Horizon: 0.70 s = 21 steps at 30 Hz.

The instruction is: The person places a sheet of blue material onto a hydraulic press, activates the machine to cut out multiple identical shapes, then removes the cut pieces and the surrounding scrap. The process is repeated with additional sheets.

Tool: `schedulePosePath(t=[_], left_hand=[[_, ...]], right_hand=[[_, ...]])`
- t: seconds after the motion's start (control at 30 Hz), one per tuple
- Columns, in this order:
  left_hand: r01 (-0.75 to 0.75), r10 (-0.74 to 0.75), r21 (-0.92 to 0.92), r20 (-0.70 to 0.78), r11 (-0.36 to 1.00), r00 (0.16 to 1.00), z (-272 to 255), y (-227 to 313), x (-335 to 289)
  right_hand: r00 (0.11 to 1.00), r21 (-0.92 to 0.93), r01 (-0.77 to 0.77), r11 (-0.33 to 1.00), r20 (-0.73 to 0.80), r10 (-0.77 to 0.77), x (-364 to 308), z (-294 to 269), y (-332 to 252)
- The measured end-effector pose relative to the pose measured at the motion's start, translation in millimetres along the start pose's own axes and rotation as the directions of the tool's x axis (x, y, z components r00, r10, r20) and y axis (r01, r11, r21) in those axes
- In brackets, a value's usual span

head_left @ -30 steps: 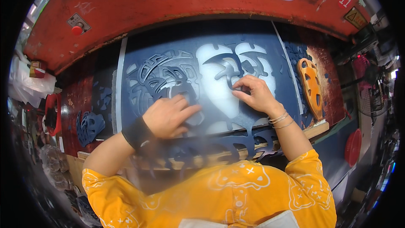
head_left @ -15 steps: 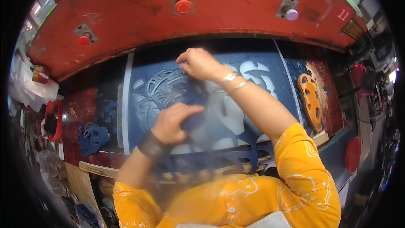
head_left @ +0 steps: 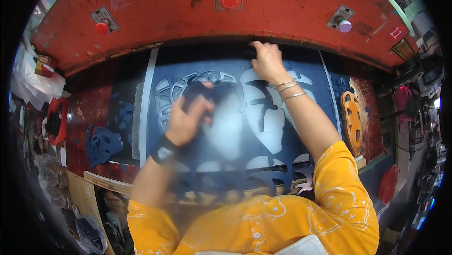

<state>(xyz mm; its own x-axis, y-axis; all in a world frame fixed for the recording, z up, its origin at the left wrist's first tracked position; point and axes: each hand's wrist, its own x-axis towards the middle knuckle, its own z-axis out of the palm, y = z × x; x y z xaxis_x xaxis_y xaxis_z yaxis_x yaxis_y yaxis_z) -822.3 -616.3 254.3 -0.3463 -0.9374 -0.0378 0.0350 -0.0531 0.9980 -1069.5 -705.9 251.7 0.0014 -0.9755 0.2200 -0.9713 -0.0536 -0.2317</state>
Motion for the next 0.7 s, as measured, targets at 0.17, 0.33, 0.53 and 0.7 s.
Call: schedulePosePath(t=[0.17, 0.33, 0.53, 0.7], left_hand=[[-0.067, 0.035, -0.32, -0.105, 0.945, 0.994, -16.8, 15.1, 39.2], [-0.043, 0.01, -0.332, -0.099, 0.942, 0.995, -19.9, 12.1, 53.3], [-0.454, 0.134, -0.529, -0.534, 0.718, 0.835, -123.1, 78.1, 78.0], [-0.624, 0.605, -0.046, -0.2, 0.78, 0.771, -157.5, 127.5, 38.4]], right_hand=[[0.9, 0.696, 0.402, 0.596, -0.179, -0.398, -62.5, -13.2, -27.5], [0.798, 0.498, 0.596, 0.63, -0.455, -0.395, -79.4, 4.3, -72.3], [0.882, 0.541, 0.332, 0.772, 0.111, -0.458, -108.2, 10.7, -36.3], [0.884, 0.614, 0.318, 0.722, 0.083, -0.46, -119.0, 14.2, -23.9]])
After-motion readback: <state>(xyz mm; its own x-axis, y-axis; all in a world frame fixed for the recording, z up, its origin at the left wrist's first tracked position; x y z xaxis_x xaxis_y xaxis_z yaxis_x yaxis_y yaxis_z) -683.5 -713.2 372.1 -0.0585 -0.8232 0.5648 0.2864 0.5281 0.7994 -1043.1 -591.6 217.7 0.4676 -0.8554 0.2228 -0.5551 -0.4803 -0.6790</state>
